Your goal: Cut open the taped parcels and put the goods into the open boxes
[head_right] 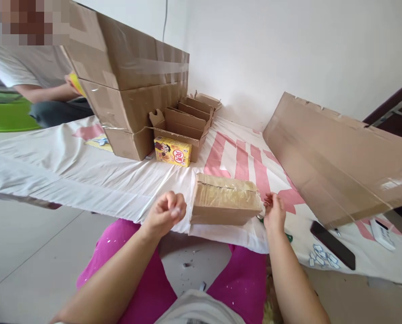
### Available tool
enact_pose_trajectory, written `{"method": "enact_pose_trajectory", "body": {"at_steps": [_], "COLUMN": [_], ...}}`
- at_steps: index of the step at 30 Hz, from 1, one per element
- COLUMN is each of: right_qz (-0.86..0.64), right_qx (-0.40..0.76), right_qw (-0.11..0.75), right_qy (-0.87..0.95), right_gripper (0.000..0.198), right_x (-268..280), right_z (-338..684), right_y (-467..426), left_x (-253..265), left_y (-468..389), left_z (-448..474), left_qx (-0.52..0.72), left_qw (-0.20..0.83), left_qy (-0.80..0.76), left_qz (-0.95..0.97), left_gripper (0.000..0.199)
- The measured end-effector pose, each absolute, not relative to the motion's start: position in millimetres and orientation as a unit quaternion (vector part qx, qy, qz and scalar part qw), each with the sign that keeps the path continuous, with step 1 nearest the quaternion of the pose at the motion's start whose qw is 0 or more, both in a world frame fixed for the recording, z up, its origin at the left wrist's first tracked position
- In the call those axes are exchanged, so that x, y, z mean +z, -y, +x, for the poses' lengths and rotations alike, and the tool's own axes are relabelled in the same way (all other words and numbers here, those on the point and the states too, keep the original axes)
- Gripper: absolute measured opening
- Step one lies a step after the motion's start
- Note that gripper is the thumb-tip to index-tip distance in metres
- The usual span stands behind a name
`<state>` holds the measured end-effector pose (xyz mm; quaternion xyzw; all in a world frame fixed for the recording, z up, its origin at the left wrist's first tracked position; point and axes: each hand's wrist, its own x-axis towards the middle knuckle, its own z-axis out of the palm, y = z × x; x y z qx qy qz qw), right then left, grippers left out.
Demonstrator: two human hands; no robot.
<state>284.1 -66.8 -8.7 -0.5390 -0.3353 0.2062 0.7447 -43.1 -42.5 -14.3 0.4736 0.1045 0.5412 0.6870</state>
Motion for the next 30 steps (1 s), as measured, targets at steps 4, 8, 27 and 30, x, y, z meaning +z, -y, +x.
{"method": "enact_pose_trajectory", "body": {"at_steps": [4,8,27,30], "right_qz": [-0.525,-0.54,-0.58,-0.592], "right_qx": [0.186,0.363,0.414,0.388], "right_qw": [0.741,0.598,0.555,0.56], "right_qy": [0.375,0.468,0.429,0.431], "right_gripper": [0.025,0.033,0.022,0.023], "right_x": [-17.3,-32.4,-43.5,-41.8], "right_z": [266.1,214.8,186.2,182.2], "right_y": [128.8,177.0,167.1,166.5], "left_x": [-12.0,-37.3,-61.2,-60.6], "left_y": [75.9,84.9,93.9,94.7], "left_z": [-31.7,-0.3,23.4,25.2], "left_qx": [0.423,0.431,0.499,0.485], "left_qw": [0.581,0.297,0.332,0.364], "left_qy": [-0.048,-0.114,-0.193,-0.198], "left_qz": [0.694,0.844,0.777,0.77], "left_gripper": [0.028,0.015,0.005,0.007]}}
